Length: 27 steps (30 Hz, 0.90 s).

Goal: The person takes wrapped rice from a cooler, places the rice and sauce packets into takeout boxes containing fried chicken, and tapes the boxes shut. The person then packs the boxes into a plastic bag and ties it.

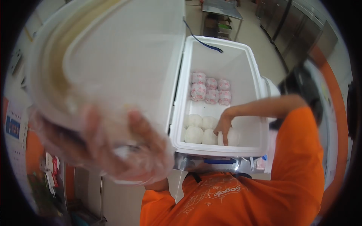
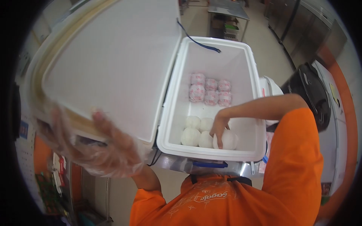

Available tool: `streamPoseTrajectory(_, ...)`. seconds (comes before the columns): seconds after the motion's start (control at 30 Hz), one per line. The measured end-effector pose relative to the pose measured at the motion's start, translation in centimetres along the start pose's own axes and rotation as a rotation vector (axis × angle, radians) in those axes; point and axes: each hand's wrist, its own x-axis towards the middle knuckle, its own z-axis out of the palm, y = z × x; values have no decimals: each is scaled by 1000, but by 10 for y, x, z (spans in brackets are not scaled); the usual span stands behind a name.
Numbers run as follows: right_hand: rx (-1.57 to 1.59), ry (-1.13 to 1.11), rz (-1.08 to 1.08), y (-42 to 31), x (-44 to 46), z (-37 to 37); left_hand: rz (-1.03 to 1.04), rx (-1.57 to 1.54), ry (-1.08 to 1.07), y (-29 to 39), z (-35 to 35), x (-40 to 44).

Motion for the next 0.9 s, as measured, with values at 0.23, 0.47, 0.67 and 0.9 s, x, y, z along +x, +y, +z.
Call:
streamPoseTrajectory(0.23,-111,36,-170,40,29,0,-289,135,114,49,3,18)
streamPoseTrajectory(0.47,-186,-96,-37,15,8,-8,-358,-96,46,54,7,6)
streamPoseTrajectory(0.67,9,-39,-15,44,20,-20,-350,-264,147,49,-8,15)
streamPoseTrajectory(0.9,679,155,-381,72,-75,-42,-321,-372,65,73,-13,17)
